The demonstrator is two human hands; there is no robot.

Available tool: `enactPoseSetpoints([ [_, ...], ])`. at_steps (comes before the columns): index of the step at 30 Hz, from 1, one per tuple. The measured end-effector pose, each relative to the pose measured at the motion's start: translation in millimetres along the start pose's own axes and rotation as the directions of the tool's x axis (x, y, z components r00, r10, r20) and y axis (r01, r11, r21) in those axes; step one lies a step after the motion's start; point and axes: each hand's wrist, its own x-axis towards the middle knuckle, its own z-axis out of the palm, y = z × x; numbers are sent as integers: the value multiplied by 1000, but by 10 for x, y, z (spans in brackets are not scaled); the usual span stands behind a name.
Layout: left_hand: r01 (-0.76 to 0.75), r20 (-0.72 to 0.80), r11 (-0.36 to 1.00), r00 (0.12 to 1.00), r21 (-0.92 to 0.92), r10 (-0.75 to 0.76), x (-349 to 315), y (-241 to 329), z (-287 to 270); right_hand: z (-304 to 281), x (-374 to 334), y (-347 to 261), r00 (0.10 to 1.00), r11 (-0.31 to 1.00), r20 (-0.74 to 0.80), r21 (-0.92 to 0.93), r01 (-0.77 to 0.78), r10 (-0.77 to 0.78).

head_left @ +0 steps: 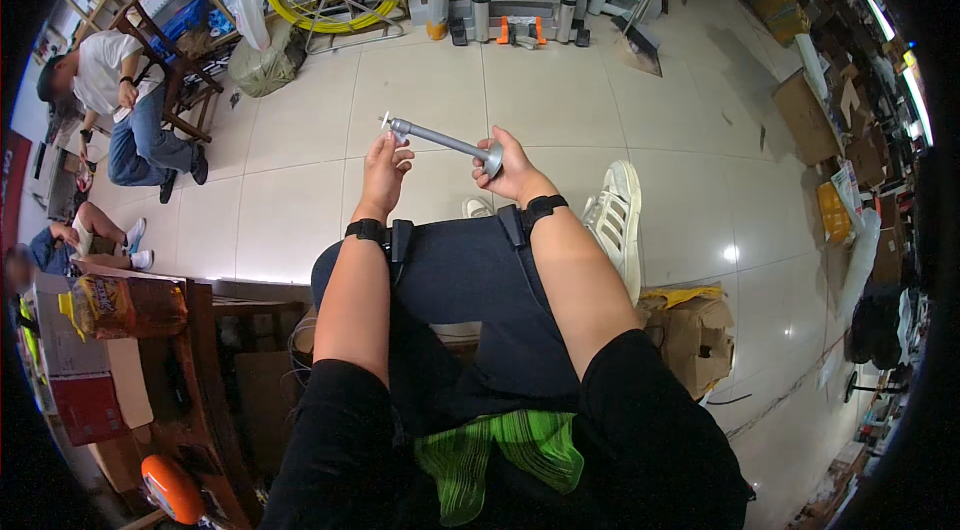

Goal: Assembling a metal hardware stand component.

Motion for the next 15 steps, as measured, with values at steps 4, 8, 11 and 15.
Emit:
enactPoseSetpoints([
  [4,-7,-25,1000,1000,11,7,-10,13,26,-11,27,6,999,999,-36,-35,-15,14],
  [8,-25,-43,997,999,69,28,-39,48,132,-69,53,-4,1000,993,-18,-120,21,-24],
  [11,-82,-50,977,994,194,93,-22,43,114,-43,67,4,1000,990,19,-138,6,-3],
  [15,-188,-59,924,974,334,220,13,-4,35,28,29,35,1000,989,17,-146,-5,7],
])
